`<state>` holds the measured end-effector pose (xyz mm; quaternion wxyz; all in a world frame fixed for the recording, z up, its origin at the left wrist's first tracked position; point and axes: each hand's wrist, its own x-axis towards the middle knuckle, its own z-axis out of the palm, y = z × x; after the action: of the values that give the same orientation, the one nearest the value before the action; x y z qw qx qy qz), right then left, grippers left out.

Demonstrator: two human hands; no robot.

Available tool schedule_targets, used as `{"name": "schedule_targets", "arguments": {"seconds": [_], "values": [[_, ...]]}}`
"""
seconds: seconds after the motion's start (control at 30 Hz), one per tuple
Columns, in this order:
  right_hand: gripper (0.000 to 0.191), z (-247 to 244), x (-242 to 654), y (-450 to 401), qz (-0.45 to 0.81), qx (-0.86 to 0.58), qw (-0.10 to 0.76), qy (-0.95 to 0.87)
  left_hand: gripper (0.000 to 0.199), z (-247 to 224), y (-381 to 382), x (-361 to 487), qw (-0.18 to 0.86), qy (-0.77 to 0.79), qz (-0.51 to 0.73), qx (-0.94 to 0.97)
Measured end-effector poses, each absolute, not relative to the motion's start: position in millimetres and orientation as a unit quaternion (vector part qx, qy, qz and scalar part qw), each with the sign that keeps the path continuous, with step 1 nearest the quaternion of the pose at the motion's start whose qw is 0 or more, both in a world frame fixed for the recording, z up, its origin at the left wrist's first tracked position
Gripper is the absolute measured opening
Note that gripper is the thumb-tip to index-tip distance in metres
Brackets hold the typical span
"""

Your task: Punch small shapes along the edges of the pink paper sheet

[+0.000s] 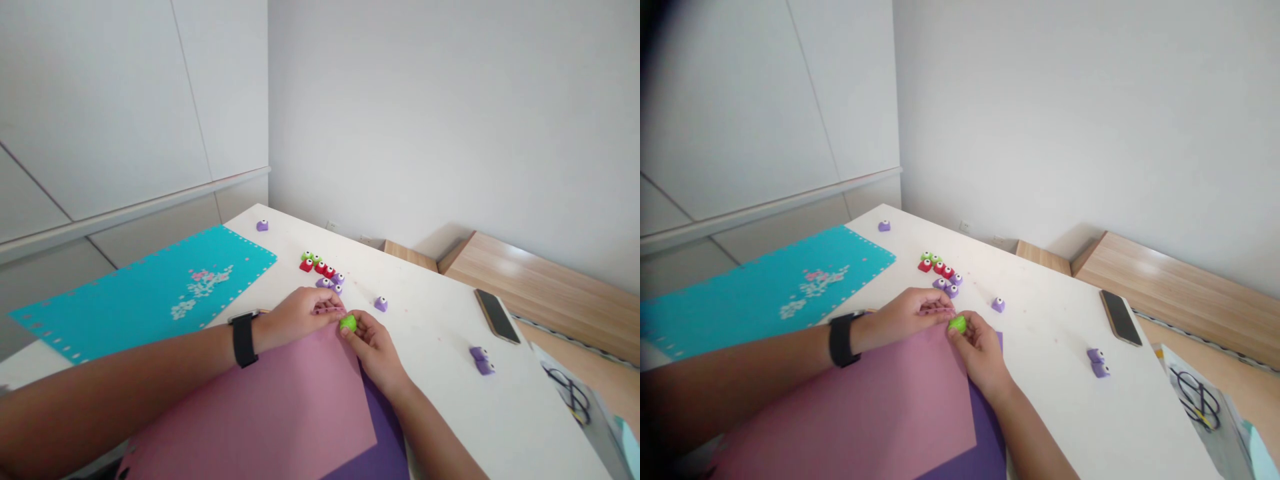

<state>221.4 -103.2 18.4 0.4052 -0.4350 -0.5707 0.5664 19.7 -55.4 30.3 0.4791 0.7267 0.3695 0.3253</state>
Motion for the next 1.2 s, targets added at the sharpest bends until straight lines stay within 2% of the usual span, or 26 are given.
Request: {"name": "schedule_targets", "arguments": {"seconds": [0.27, 0.4, 0.53, 0.67, 0.77, 0.93, 1.03, 1.2], "values": [[0.032, 16.4, 231.7, -97.4, 0.612, -0.407, 0.404, -0.545, 0.032, 30.5, -52.5, 18.2, 0.468, 0.375, 0.335, 0.727], [0.047, 26.6, 247.9, -91.6, 0.638, -0.42, 0.444, -0.468, 0.029, 25.2, -50.6, 17.9, 0.456, 0.385, 0.335, 0.729], [0.047, 36.9, 284.2, -77.8, 0.582, -0.468, 0.538, -0.39, 0.029, 23.7, -50.9, 18.5, 0.466, 0.383, 0.34, 0.722], [0.047, 28.5, 329.4, -62.0, 0.509, -0.537, 0.557, -0.378, 0.03, 25.0, -52.2, 18.5, 0.48, 0.379, 0.333, 0.718], [0.047, 12.1, 352.3, -54.6, 0.399, -0.62, 0.515, -0.436, 0.028, 23.9, -52.1, 18.4, 0.478, 0.379, 0.33, 0.72], [0.043, -2.7, 361.3, -50.3, 0.194, -0.703, 0.351, -0.587, 0.026, 21.9, -51.6, 18.1, 0.469, 0.376, 0.321, 0.732], [0.037, 0.2, 358.8, -50.4, 0.174, -0.69, 0.312, -0.629, 0.025, 23.8, -51.6, 16.5, 0.447, 0.381, 0.307, 0.749], [0.038, -4.6, 353.1, -46.6, 0.139, -0.675, 0.303, -0.658, 0.026, 28.2, -51.8, 14.2, 0.396, 0.376, 0.278, 0.79]]}}
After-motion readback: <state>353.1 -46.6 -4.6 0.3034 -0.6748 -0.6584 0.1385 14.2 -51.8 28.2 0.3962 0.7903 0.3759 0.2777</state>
